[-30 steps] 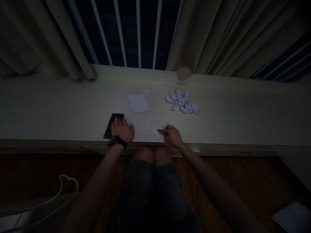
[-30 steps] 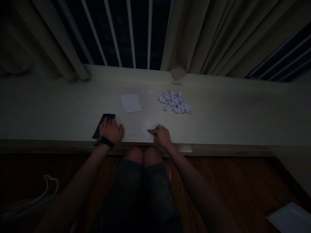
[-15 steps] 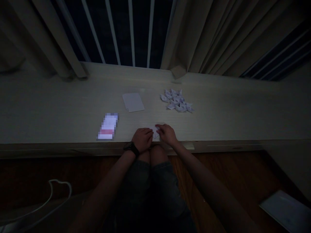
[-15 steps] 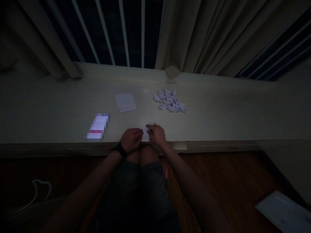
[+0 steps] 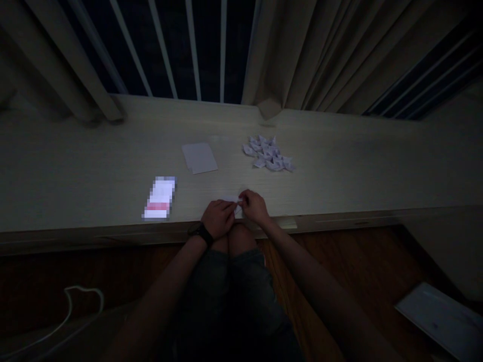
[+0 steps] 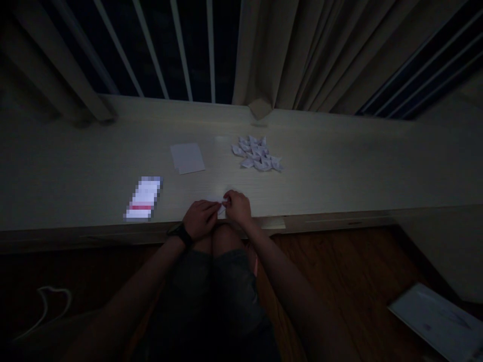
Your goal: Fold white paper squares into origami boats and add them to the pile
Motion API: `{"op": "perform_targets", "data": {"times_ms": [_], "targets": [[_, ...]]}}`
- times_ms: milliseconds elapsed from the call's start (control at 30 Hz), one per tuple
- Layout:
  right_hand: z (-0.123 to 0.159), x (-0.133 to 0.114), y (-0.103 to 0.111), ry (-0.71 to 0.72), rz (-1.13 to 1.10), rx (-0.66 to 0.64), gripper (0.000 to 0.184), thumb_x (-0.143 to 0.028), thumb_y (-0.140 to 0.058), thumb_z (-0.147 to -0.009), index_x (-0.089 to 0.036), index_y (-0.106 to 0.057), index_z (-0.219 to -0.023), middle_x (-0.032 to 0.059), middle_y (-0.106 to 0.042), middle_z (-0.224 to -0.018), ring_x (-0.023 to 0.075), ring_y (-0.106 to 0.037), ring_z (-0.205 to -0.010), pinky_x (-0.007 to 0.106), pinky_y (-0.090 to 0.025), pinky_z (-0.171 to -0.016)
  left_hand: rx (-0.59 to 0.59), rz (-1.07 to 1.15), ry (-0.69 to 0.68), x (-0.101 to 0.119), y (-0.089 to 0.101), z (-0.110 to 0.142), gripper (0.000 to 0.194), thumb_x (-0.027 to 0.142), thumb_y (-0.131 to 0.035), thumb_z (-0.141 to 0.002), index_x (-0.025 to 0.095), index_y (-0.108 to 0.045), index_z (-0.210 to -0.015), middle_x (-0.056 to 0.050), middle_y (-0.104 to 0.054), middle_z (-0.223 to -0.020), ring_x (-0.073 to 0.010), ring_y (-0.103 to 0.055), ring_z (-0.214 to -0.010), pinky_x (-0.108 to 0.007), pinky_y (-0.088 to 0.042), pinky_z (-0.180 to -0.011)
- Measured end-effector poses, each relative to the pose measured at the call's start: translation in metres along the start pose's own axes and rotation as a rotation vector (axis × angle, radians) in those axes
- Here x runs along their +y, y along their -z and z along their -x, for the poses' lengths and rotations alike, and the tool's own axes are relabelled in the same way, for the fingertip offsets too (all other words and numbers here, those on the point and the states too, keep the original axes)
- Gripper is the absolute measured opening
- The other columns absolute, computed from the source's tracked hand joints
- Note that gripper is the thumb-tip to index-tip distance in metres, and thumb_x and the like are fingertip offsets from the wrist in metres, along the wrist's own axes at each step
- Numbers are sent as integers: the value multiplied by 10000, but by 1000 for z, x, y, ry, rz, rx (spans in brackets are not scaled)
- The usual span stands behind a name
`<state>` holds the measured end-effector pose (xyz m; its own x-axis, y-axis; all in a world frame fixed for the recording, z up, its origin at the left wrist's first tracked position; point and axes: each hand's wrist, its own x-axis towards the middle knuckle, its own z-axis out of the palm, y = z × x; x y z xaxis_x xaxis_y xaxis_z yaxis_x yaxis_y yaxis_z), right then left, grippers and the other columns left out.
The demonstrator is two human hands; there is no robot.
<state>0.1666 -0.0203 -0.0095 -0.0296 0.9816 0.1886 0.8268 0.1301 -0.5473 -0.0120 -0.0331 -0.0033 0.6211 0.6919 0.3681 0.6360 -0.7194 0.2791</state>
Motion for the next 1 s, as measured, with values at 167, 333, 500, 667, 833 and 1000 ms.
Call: {"op": "perform_targets", "data": {"times_ms": [167,333,500,667,833,1000], "targets": [[-1,0,0,5,1,5,133,-195,-605,-784,-186,-622,-915,42,-647,-834,185,-569,-782,304,-415,-750,-20,-12,-17,2,2,2,333,238,-473,-864,202,-621,-1160,-84,-621,-1171,-248,-528,-1024,-450,-408,-868],[1,1,-1,28,0,31,105,-205,-604,-792,-181,-630,-891,42,-636,-821,185,-568,-778,307,-426,-752,-18,-16,-21,4,2,4,348,245,-455,-879,187,-602,-1188,-83,-618,-1193,-260,-512,-1063,-456,-396,-878],[11,3,-1,92,-40,174,139,-242,-599,-815,-173,-635,-929,69,-604,-898,197,-562,-824,317,-459,-765,-28,-22,-17,4,3,4,356,231,-468,-867,197,-597,-1198,-66,-613,-1218,-258,-515,-1061,-457,-395,-878],[35,3,-3,205,-16,295,194,-254,-551,-857,-192,-655,-1007,107,-583,-1056,234,-528,-1016,390,-452,-895,-29,-24,-10,4,4,5,369,219,-472,-860,207,-589,-1210,-49,-607,-1241,-255,-512,-1066,-462,-391,-889],[64,5,-7,425,68,192,305,-233,-534,-866,-199,-604,-1160,116,-556,-1224,250,-464,-1182,454,-394,-1007,-32,-14,0,4,2,5,374,221,-472,-860,220,-586,-1216,-41,-608,-1243,-252,-508,-1085,-461,-385,-899],[72,9,-7,499,114,126,377,-253,-556,-861,-261,-558,-1239,96,-506,-1321,261,-431,-1240,509,-367,-1031,-31,-21,13,4,2,6,357,237,-462,-870,223,-599,-1199,-47,-604,-1249,-252,-505,-1102,-465,-378,-903]]}}
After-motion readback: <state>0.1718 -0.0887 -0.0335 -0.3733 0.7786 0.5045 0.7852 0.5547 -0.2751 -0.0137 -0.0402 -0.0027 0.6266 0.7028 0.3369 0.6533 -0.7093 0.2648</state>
